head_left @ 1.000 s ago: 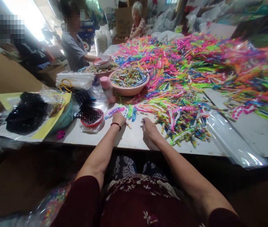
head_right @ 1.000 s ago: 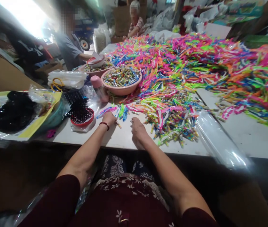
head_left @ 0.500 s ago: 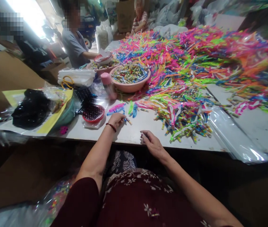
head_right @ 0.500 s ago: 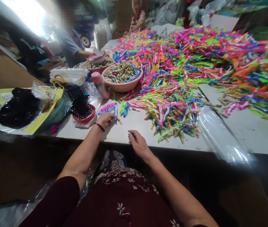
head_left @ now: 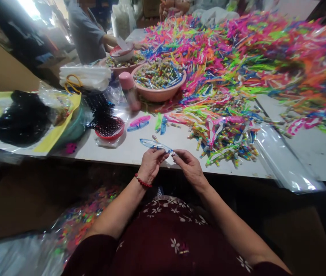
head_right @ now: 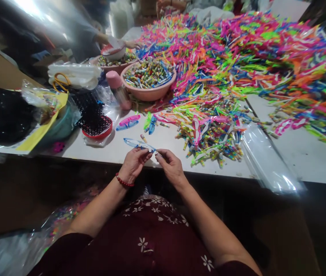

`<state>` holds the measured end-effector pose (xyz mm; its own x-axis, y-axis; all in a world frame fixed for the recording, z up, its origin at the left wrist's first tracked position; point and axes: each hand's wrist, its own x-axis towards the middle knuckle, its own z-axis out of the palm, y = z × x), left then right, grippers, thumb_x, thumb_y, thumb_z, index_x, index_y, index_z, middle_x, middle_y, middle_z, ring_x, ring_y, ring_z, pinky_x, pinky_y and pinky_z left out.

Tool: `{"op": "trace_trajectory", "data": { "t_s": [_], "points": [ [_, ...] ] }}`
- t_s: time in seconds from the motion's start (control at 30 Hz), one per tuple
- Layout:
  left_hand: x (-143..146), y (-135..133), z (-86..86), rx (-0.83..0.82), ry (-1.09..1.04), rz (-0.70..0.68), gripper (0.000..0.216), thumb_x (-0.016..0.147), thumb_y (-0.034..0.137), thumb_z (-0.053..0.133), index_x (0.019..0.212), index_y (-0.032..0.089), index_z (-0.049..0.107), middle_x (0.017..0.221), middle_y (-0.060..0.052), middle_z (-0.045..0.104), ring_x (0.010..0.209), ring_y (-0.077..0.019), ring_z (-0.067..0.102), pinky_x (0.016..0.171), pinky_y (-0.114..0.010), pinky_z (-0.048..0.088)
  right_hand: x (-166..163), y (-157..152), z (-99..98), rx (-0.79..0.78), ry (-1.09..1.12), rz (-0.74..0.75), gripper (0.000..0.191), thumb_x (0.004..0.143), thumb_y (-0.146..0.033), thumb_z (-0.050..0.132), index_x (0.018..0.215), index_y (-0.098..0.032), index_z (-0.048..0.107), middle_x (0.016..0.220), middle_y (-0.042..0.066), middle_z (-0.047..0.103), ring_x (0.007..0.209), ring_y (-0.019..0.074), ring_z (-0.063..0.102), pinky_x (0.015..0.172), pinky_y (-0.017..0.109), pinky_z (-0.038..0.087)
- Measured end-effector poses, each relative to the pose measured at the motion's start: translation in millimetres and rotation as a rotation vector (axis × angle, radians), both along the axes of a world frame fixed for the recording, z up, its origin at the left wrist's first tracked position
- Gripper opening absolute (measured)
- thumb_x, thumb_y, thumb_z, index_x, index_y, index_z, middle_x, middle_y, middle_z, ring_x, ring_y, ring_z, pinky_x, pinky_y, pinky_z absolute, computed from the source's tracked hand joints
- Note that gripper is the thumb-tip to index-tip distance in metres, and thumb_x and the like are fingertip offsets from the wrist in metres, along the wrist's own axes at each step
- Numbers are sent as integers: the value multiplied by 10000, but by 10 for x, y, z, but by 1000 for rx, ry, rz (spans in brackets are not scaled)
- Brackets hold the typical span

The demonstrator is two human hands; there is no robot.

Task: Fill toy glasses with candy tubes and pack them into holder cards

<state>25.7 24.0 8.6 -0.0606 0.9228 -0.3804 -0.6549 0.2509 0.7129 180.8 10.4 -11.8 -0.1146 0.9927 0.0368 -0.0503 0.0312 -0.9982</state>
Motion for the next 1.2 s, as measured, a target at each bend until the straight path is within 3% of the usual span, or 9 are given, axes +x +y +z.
{"op": "trace_trajectory", "data": {
  "t_s": [0.37, 0.67, 0.93, 1.07, 1.2],
  "points": [
    [94, -62, -61, -8, 44, 18, 244, 575, 106, 799, 683, 130, 581, 689, 25, 625, 634, -84, 621, 683, -230, 562, 83, -91, -8, -42, -11, -6, 363, 834, -500, 750, 1071, -225, 738, 1040, 45, 746, 930, 200, 658, 878, 350, 542],
    [91, -83, -28, 3, 34, -50, 284, 526, 109, 803, 713, 126, 591, 691, 18, 629, 637, -87, 612, 626, -200, 535, 123, -103, -2, -72, -6, 0, 360, 815, -490, 771, 1054, -221, 755, 985, 36, 752, 847, 180, 653, 856, 346, 549],
    [79, -112, -91, -4, 29, -80, 344, 565, 98, 767, 885, 132, 645, 725, 17, 641, 668, -106, 631, 670, -236, 543, 169, -94, -40, -100, 1, 26, 369, 810, -512, 767, 1043, -226, 761, 972, 38, 761, 830, 184, 662, 820, 342, 564],
    [65, -151, -61, 1, -34, -127, 280, 552, 83, 799, 800, 114, 671, 824, -17, 678, 786, -139, 672, 754, -261, 572, 196, -88, -61, -54, -40, 30, 337, 838, -482, 749, 1066, -233, 761, 1032, 41, 765, 928, 211, 685, 887, 363, 559],
    [99, -164, -43, -50, -46, -69, 306, 576, 124, 880, 762, 124, 637, 794, -8, 671, 744, -128, 662, 710, -257, 580, 201, -102, -54, 35, -128, 35, 298, 884, -448, 709, 1081, -232, 763, 1063, 41, 767, 1003, 225, 691, 974, 386, 530]
  ]
}}
